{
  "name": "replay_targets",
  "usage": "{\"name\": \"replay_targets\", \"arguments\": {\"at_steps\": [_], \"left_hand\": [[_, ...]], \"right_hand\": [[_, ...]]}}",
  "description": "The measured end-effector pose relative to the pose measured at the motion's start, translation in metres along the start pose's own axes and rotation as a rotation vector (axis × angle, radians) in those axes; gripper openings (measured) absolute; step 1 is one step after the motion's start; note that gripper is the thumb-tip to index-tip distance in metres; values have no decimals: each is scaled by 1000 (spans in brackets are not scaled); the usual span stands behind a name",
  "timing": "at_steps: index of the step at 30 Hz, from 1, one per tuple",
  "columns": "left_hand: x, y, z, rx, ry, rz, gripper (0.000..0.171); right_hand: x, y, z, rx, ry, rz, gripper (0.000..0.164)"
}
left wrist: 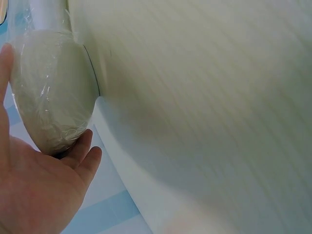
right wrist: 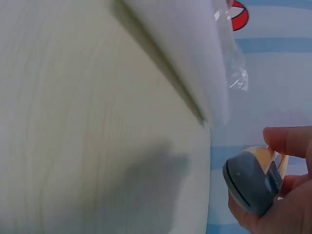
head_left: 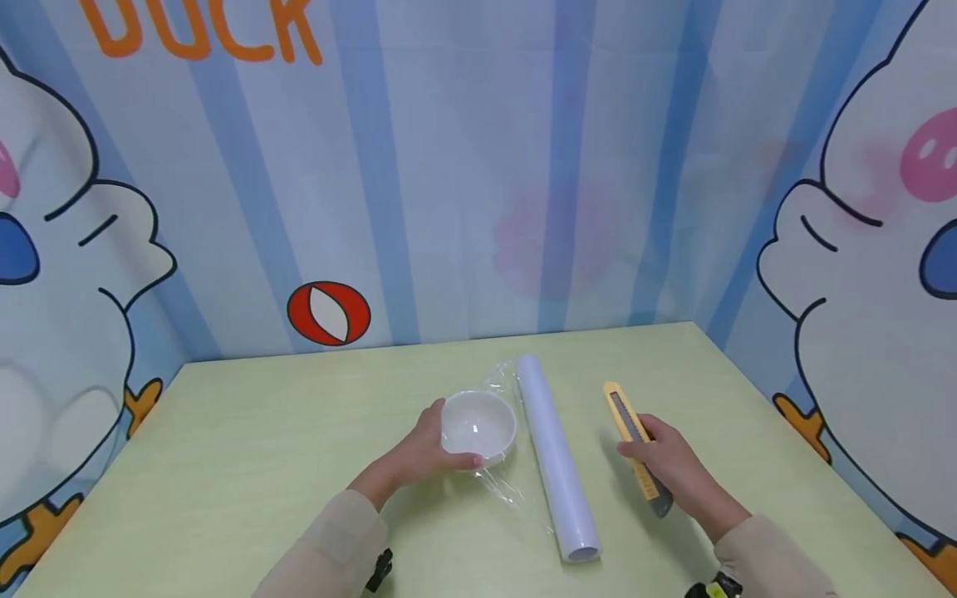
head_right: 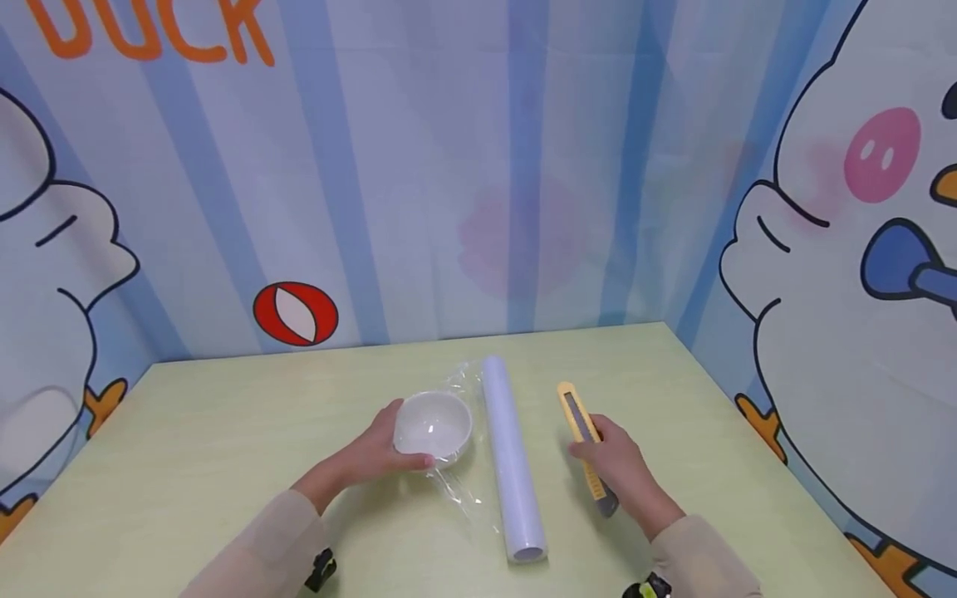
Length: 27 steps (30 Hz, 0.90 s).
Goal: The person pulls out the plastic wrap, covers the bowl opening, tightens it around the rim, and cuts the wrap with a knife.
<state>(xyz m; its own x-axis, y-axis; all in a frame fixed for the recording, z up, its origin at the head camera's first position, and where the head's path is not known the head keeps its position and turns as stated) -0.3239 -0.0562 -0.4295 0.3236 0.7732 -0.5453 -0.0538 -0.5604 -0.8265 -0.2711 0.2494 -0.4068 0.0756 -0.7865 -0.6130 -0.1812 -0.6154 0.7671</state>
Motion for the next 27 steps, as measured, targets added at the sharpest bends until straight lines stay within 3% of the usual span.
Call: {"name": "replay_targets", "arguments": {"at_steps": [5,16,20,27], "left_hand": [[-2,0,0,-2,0,8,109],[-1,0,0,-1,-4,12,110],[-1,0,0,9,-4,7,110],[-1,1,1,23,-5,1,110]], "right_hand": [[-5,-9,18,-13,-57,-162,53],[0,-10,38,-21,-38,-499,49],[4,-13,44,4,-28,-564,46],[7,-13,53,-69,-58,-581,42]]}}
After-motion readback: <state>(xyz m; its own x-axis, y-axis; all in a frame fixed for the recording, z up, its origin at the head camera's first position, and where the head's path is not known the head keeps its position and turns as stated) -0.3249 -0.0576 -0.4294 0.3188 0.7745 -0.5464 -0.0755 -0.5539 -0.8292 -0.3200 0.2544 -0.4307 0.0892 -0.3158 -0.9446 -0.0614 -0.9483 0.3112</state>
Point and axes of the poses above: each hand's wrist, its own z-axis towards the middle knuckle, its own x-axis out of the palm, y = z × x, the point moved 7 cm from there along z, towards the middle knuckle, and after that the axes turned 5 degrees about -z, right-handed, at the moved point
